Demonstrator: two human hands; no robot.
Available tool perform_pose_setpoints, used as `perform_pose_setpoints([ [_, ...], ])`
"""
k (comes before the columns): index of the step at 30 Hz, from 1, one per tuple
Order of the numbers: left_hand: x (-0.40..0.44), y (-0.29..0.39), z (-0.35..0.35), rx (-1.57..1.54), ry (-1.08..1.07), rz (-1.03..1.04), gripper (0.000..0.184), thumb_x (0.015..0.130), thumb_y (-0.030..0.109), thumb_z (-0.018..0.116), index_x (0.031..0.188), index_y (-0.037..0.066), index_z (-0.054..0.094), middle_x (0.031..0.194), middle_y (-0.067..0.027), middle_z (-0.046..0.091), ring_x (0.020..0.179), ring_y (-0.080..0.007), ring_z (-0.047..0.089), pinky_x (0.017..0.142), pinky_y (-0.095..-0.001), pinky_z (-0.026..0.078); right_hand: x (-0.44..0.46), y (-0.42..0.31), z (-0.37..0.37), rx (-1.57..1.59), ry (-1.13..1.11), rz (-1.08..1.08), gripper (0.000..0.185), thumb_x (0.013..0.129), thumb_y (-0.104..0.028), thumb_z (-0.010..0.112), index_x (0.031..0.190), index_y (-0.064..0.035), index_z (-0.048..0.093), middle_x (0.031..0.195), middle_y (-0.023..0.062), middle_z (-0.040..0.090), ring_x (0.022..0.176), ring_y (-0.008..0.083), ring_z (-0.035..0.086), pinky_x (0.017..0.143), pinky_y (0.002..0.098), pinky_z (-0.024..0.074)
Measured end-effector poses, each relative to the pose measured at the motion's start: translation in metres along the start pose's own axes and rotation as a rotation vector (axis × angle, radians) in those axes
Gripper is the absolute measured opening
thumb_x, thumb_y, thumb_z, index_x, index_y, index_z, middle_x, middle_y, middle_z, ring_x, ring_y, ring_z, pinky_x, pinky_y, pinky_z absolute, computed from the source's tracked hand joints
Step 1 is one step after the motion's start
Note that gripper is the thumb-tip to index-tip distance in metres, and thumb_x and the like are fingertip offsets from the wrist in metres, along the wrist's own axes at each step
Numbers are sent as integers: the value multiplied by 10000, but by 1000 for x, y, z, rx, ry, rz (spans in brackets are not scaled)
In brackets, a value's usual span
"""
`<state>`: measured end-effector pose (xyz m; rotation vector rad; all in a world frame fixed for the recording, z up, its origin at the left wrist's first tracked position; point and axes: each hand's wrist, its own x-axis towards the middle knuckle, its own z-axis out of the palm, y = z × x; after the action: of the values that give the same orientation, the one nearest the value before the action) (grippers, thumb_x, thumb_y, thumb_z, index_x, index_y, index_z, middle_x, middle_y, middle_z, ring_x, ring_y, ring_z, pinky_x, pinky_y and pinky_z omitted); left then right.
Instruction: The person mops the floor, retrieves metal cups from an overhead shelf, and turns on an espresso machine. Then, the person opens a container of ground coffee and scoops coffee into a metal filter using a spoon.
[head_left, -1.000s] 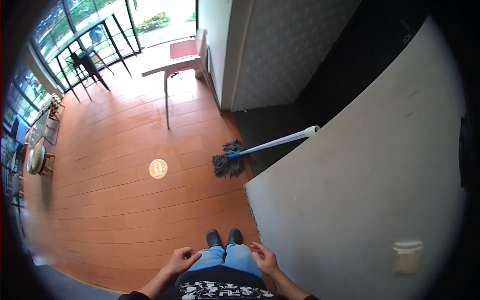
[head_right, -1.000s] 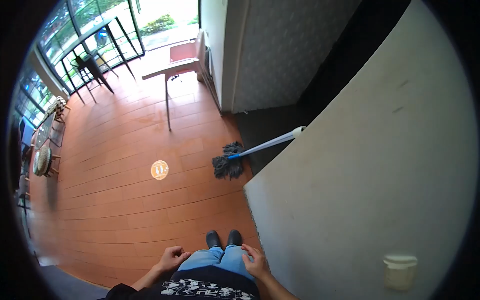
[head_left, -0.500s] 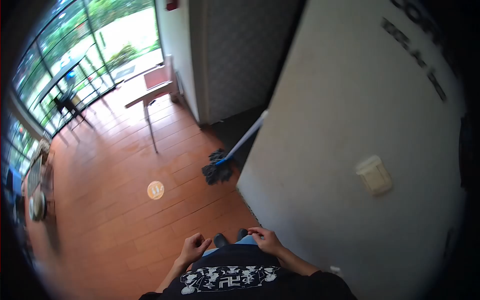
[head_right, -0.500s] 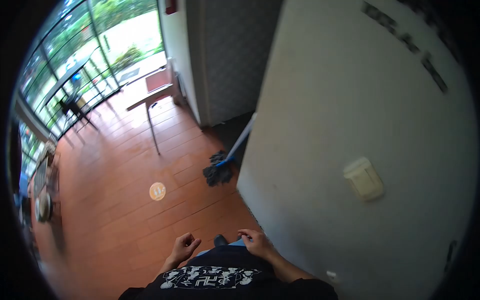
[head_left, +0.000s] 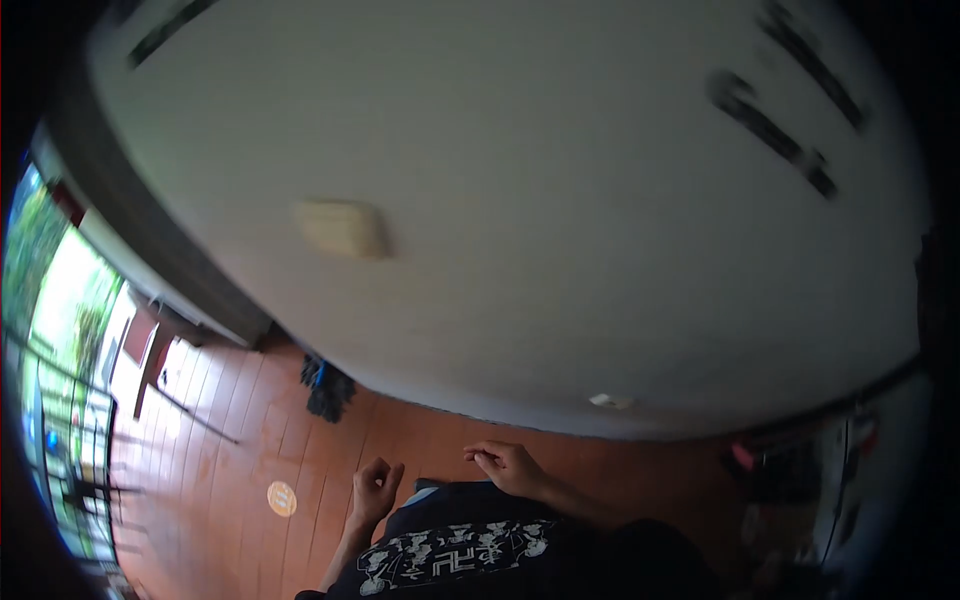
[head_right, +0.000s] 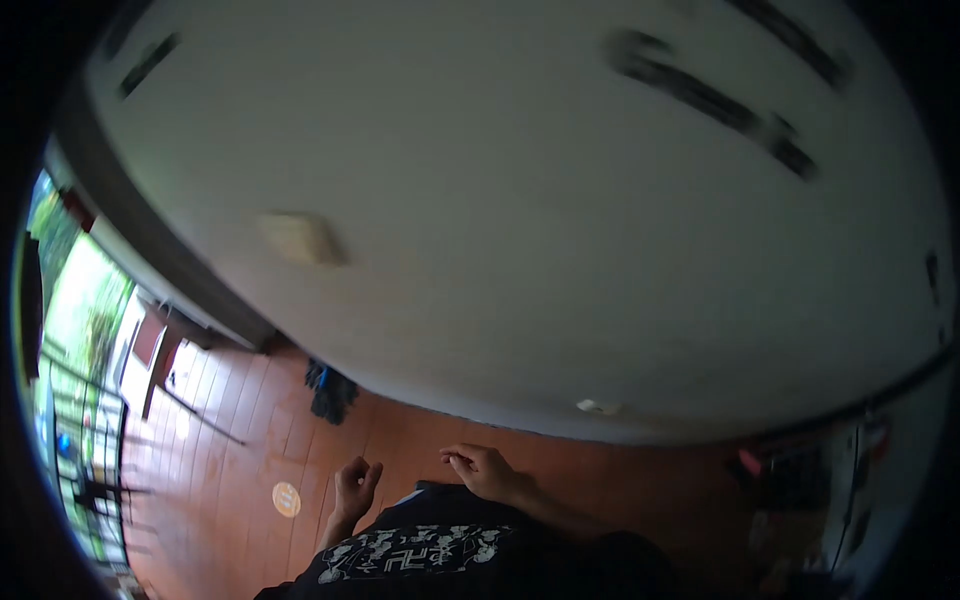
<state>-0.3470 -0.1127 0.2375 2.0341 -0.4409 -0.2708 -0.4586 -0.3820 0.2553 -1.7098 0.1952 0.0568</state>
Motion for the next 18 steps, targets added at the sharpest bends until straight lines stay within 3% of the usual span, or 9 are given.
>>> perform_pose_setpoints([
  [4,21,45,72,23,-204,107,346,910,178,755,692,-10,563,590,-91,565,551,-127,532,528,-330,421,-64,25,-57,45,283,7,216,1040,-96,557,1198,1,668,1092,134,737,1047,201,716,883,337,578],
  [8,35,84,140,37,-480,234,329,910,178,755,703,-10,581,611,-91,587,573,-129,551,550,-330,439,-120,46,-102,13,512,-2,211,1037,-53,548,1195,15,670,1079,111,740,1005,174,714,898,309,568],
  [18,80,124,248,91,-1050,419,320,926,191,750,734,-15,597,646,-81,596,636,-132,554,610,-317,457,-202,66,-95,272,1109,226,216,1044,-46,520,1184,25,669,1096,114,730,1044,189,700,929,305,548],
])
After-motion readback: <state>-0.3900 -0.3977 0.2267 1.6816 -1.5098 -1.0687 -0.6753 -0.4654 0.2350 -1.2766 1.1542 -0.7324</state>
